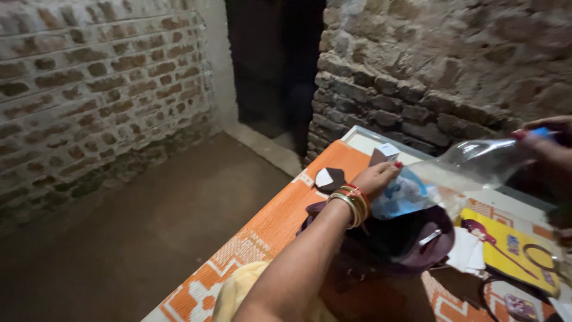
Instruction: The person opens a purple handbag on a bed and takes items out one at a time, placing a box, a water bottle, a wallet, a banana, and small packets onto the bed beside the bag. They continue emptying the bag's compartments and then lift and reposition the bag on the bed.
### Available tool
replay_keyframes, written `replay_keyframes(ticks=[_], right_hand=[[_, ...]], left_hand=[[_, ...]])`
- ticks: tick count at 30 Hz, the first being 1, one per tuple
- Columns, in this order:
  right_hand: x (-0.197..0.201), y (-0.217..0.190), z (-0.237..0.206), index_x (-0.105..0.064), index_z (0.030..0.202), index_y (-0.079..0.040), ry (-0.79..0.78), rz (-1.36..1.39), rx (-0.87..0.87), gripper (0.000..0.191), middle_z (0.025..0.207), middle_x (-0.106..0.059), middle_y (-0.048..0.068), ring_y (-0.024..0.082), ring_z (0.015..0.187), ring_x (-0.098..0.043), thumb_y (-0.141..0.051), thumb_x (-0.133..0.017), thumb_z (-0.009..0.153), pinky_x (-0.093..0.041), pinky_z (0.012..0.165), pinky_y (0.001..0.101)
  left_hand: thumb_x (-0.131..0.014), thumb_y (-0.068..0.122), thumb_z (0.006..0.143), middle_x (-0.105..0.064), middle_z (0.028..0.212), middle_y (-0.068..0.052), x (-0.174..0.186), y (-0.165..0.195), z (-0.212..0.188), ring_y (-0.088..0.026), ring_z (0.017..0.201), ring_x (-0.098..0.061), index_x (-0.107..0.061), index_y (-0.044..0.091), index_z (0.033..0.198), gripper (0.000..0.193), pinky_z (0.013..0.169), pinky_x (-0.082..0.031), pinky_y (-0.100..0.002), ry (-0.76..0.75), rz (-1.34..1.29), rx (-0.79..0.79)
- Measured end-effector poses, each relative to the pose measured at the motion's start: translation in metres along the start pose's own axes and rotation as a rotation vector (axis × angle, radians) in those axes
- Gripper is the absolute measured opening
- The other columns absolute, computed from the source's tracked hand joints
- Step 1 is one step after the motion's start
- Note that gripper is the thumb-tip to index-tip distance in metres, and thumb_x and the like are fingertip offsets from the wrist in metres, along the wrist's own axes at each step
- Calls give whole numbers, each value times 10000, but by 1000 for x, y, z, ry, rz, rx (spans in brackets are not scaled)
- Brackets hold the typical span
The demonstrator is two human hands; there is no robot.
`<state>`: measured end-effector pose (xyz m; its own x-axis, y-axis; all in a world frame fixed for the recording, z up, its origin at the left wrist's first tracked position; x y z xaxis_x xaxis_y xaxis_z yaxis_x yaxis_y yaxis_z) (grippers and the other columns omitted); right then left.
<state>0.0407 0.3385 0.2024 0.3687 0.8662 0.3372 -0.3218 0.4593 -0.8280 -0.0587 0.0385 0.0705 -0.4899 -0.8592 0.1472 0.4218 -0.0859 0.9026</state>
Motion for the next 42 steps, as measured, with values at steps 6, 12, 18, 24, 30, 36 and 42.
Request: replay_keyframes(ticks=[6,12,18,24,30,36,42], right_hand=[[54,75,-23,-597,1246,38,470,621,-198,343,995,-656,137,228,892,-672,-183,-684,999,-585,755,439],[25,163,-106,-537,1324,29,895,840,-532,365,1037,-621,83,246,972,-686,-74,-662,996,-616,837,467],[-50,194,-166,-615,1383,-63,584,-120,-774,572,1224,-695,157,275,1079,-694,-254,-800,877,-595,958,398],[-93,215,-187,-699,1221,22,458,11,-770,503,1082,-726,184,277,888,-712,-173,-797,768,-602,795,375],[-96,239,-193,-596,1292,46,394,180,-790,597,1037,-728,294,390,815,-721,-50,-845,758,-597,645,475],[-87,251,-188,-697,1306,-113,204,-544,-626,689,1109,-766,230,359,1034,-757,-269,-905,669,-575,979,424],[-97,195,-146,-740,1219,-47,484,-708,-243,540,1179,-661,257,419,1090,-634,-185,-828,704,-505,967,466]], left_hand=[[-481,533,1040,-670,1175,-128,-3,-2,17,-181,1084,-623,-535,16,1452,663,933,-472,-328,56,-431,136],[-572,543,967,-698,1228,-173,-14,23,-2,-224,1118,-663,-569,-8,1384,691,965,-511,-356,24,-34,55],[-550,485,956,-781,1149,-113,3,42,-28,-313,1107,-723,-752,198,1205,430,1010,-526,-414,-64,598,123],[-611,423,904,-730,1153,-49,20,39,-36,-316,1353,-518,-751,206,1028,286,1137,-167,-701,-134,1011,-1],[-615,403,923,-740,1165,-21,33,26,-49,-318,1431,-437,-750,289,1062,225,1196,-128,-700,-220,1120,109],[-649,215,852,-640,1355,34,57,13,-71,-284,1427,-417,-682,294,1219,377,1161,-161,-677,-122,1093,129],[-559,-26,790,-616,1377,-42,67,-1,-78,-316,1265,-571,-571,258,1379,653,1071,-457,-439,-117,887,71]])
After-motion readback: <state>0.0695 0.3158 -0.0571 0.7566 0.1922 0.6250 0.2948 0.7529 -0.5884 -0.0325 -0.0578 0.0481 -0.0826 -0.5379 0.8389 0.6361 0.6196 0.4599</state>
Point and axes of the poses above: each hand's wrist, its own z-axis towards the middle knuckle, its own x-axis out of the back of the hand, y = z × x, the point moved 3 cm from there along z, towards the middle knuckle
